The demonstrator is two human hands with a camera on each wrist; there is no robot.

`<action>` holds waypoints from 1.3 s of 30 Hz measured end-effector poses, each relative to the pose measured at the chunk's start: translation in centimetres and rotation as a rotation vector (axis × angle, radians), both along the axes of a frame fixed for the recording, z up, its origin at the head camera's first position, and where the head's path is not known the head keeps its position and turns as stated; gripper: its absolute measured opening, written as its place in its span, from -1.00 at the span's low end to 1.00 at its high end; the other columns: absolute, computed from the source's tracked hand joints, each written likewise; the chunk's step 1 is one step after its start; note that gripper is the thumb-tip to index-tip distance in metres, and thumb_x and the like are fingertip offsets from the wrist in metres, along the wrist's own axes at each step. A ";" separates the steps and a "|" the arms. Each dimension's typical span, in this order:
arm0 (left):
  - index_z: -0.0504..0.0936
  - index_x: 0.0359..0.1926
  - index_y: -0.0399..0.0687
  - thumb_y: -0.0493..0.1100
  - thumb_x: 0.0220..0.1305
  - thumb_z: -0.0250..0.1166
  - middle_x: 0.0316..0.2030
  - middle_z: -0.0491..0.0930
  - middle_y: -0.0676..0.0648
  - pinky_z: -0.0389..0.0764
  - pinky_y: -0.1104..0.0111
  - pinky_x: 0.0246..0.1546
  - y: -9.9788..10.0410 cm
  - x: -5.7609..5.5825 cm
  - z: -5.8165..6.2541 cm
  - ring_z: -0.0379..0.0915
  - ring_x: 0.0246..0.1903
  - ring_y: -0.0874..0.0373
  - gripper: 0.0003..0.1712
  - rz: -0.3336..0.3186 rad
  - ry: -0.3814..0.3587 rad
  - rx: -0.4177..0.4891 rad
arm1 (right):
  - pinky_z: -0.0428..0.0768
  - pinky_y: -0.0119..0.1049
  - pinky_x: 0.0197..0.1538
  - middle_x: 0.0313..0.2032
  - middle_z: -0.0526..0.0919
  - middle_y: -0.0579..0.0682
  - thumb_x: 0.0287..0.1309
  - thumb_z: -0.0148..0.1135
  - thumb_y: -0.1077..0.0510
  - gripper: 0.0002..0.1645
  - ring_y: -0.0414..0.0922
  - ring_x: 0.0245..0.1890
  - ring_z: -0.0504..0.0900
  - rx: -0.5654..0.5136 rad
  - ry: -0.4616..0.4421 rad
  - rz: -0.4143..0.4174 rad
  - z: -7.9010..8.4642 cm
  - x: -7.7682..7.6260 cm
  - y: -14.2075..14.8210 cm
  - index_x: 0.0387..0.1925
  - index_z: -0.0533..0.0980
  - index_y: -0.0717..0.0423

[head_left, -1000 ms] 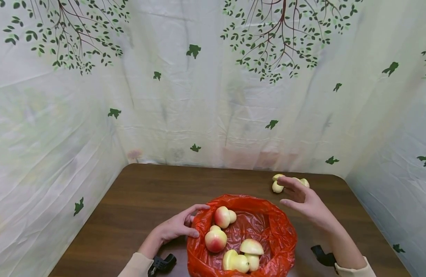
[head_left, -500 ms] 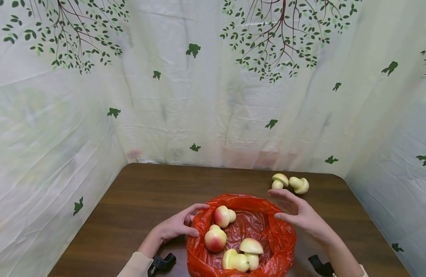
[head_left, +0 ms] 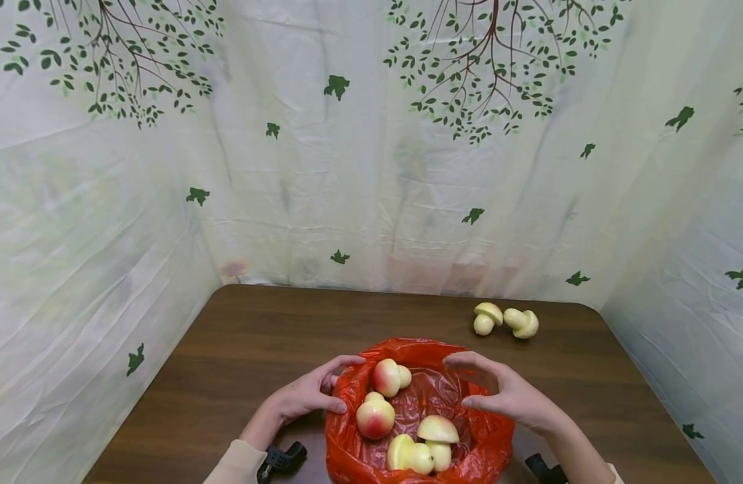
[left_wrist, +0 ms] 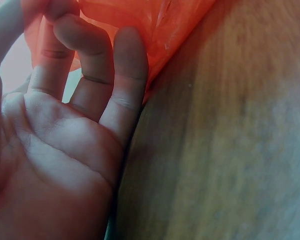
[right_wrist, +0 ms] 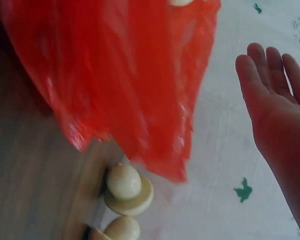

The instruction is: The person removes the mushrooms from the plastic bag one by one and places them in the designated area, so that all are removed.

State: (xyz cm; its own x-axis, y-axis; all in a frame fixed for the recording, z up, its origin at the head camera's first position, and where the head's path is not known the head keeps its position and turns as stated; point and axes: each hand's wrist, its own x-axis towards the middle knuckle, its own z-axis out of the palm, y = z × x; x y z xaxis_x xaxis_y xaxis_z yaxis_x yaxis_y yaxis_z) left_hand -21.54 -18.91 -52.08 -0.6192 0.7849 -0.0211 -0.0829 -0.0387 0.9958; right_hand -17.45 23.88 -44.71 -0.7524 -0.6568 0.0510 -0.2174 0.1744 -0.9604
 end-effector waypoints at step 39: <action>0.07 0.65 -0.03 -0.29 0.46 0.33 0.02 0.78 -0.15 0.82 0.15 0.00 0.0 -0.2 -0.2 0.81 -0.05 0.07 -0.10 -0.025 0.009 0.036 | 0.49 -0.44 0.39 0.50 0.29 0.40 0.47 0.29 0.17 -0.28 -0.26 0.40 0.49 0.065 -0.189 0.379 -4.3 -0.6 -2.2 0.53 0.27 0.27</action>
State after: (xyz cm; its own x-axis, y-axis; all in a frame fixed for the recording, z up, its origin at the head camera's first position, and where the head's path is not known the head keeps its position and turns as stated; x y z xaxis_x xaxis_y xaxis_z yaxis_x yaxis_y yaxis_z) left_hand -21.70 -18.95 -52.26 -0.5997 0.8001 0.0130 -0.0750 -0.0724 0.9946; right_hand -18.09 21.71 -48.96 -0.4491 -0.8861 -0.1149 -0.0988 0.1771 -0.9792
